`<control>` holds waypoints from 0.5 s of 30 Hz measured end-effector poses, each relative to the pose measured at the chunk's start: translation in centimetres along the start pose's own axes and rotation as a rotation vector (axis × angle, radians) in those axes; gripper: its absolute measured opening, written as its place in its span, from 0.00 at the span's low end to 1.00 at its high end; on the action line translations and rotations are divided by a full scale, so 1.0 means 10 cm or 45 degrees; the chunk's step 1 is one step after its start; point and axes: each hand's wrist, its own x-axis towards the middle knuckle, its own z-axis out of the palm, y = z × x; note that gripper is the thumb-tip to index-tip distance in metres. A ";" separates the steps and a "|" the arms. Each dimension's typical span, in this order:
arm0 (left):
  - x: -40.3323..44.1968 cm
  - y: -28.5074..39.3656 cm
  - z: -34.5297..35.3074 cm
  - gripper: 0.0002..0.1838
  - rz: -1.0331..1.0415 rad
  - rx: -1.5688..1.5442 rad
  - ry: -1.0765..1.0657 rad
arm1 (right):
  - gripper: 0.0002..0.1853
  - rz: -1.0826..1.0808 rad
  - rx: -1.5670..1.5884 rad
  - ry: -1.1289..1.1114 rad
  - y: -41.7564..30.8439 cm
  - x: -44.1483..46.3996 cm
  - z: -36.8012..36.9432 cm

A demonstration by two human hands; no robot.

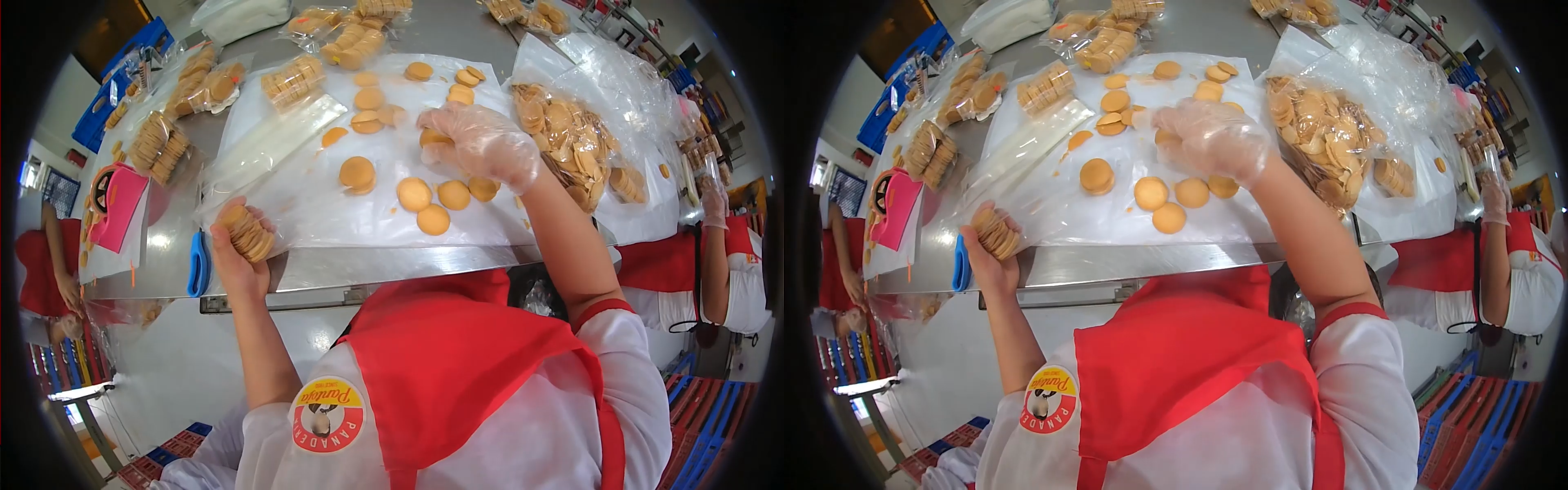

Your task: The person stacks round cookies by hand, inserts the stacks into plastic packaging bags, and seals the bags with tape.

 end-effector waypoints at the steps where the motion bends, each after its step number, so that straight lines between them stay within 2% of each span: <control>1: 0.00 -0.01 -0.01 0.30 -0.003 -0.019 -0.005 | 0.17 0.046 -0.039 0.070 0.00 0.03 0.04; 4: 0.02 -0.05 -0.02 0.29 -0.058 -0.100 0.057 | 0.15 0.171 -0.176 -0.035 -0.11 0.12 0.08; 5: 0.02 -0.05 -0.03 0.29 -0.073 -0.119 0.112 | 0.15 0.092 -0.152 0.100 -0.11 0.15 0.10; 7: 0.01 -0.04 -0.05 0.28 -0.033 -0.150 -0.020 | 0.15 -0.075 -0.072 0.366 0.00 0.10 0.17; 13: -0.02 0.05 0.05 0.30 -0.002 -0.126 0.015 | 0.12 -0.013 -0.119 0.236 -0.05 0.11 0.21; 15: -0.02 0.03 0.03 0.30 0.002 -0.107 0.024 | 0.12 -0.091 -0.090 0.319 -0.05 0.10 0.24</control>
